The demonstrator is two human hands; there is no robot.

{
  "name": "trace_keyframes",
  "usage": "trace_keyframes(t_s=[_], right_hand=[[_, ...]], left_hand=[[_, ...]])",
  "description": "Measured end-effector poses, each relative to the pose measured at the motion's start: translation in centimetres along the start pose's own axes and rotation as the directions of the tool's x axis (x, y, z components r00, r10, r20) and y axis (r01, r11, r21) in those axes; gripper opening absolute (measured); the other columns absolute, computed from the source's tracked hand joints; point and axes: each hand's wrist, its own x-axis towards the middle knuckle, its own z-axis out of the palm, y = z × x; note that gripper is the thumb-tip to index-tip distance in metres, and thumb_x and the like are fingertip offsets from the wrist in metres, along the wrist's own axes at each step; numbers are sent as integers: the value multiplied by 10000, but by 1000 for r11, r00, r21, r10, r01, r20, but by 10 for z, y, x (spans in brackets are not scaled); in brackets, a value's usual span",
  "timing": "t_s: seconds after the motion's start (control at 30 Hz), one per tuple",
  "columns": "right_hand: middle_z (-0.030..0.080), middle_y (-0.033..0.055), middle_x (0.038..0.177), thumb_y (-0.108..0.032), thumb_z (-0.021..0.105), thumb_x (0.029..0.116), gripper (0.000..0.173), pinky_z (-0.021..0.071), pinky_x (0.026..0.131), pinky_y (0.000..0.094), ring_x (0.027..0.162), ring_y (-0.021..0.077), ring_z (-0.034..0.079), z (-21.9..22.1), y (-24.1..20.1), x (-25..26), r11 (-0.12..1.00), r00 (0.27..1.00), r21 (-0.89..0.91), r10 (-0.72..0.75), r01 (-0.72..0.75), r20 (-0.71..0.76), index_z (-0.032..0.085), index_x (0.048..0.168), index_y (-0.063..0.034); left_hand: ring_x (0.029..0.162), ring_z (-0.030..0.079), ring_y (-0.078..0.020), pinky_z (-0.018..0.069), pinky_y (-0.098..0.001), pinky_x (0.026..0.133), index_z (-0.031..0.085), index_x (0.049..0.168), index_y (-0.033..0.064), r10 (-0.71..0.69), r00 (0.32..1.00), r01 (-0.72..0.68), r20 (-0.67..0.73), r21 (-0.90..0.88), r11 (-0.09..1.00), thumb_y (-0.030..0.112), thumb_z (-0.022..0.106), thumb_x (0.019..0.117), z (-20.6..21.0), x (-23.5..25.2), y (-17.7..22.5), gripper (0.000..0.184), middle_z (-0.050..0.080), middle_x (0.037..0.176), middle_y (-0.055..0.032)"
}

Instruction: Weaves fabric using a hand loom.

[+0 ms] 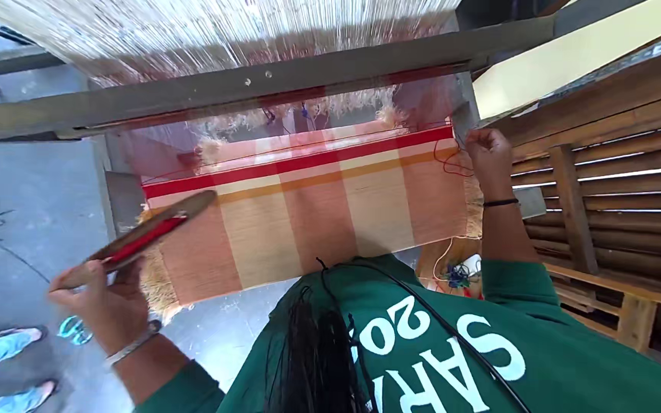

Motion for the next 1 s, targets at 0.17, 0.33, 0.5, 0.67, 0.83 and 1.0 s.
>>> trace_keyframes(t_s=[0.17, 0.33, 0.5, 0.67, 0.83, 1.0], right_hand=[[635, 252, 1282, -243, 766, 902, 333, 403, 1031, 710, 1243, 476, 553, -1, -14, -14, 916, 976, -368, -91, 161, 199, 733, 1163, -38], [675, 180, 1232, -243, 731, 934, 194, 424, 946, 686, 1190, 441, 578, 21, 5, -28, 830, 943, -448, -311, 332, 122, 776, 1037, -85], [617, 268, 1261, -167, 594, 1004, 243, 397, 984, 712, 1225, 481, 548, 17, 0, -17, 842, 931, -417, -242, 341, 273, 688, 1117, 27], [692, 48, 898, -235, 416, 1102, 273, 600, 786, 329, 781, 123, 692, -49, -10, 23, 965, 958, 255, -11, -66, 287, 511, 1249, -24], [538, -131, 798, -341, 505, 1080, 272, 566, 726, 264, 645, 24, 545, -125, -23, 62, 850, 977, 488, 133, -198, 165, 570, 1320, -230], [577, -68, 885, -359, 619, 1018, 360, 522, 654, 213, 654, 11, 546, -159, -36, 75, 984, 994, 172, 57, -40, -93, 563, 1329, -187]], left_hand=[[908, 658, -144, 594, -320, 802, 317, 1386, -66, 9, 1000, -8, -3, 222, 975, 181, 612, 1014, 29, -46, -55, 535, 579, 1111, -130], [1337, 422, -561, 327, -714, 1070, 548, 1335, -82, 153, 976, -214, 157, 830, 516, 567, 634, 940, 36, -64, -58, 765, 488, 1391, -383], [1506, 200, -545, 174, -800, 1108, 339, 1594, 134, 193, 873, -487, 448, 824, 290, 723, 688, 819, 66, -41, -55, 1035, 249, 1655, -256], [1530, 229, -443, 171, -714, 1179, 613, 1343, 79, 238, 760, -650, 605, 700, 296, 544, 654, 943, 76, -1, -60, 614, 381, 1618, -161], [1041, 649, -454, 489, -684, 908, 468, 1468, 46, 152, 770, -606, 620, 636, 478, 416, 661, 981, 58, 13, -30, 641, 638, 1194, -287], [1015, 642, -545, 473, -759, 836, 466, 1465, 94, 94, 881, -466, 464, 815, 344, 516, 627, 983, 9, 26, 3, 660, 639, 1170, -327]])
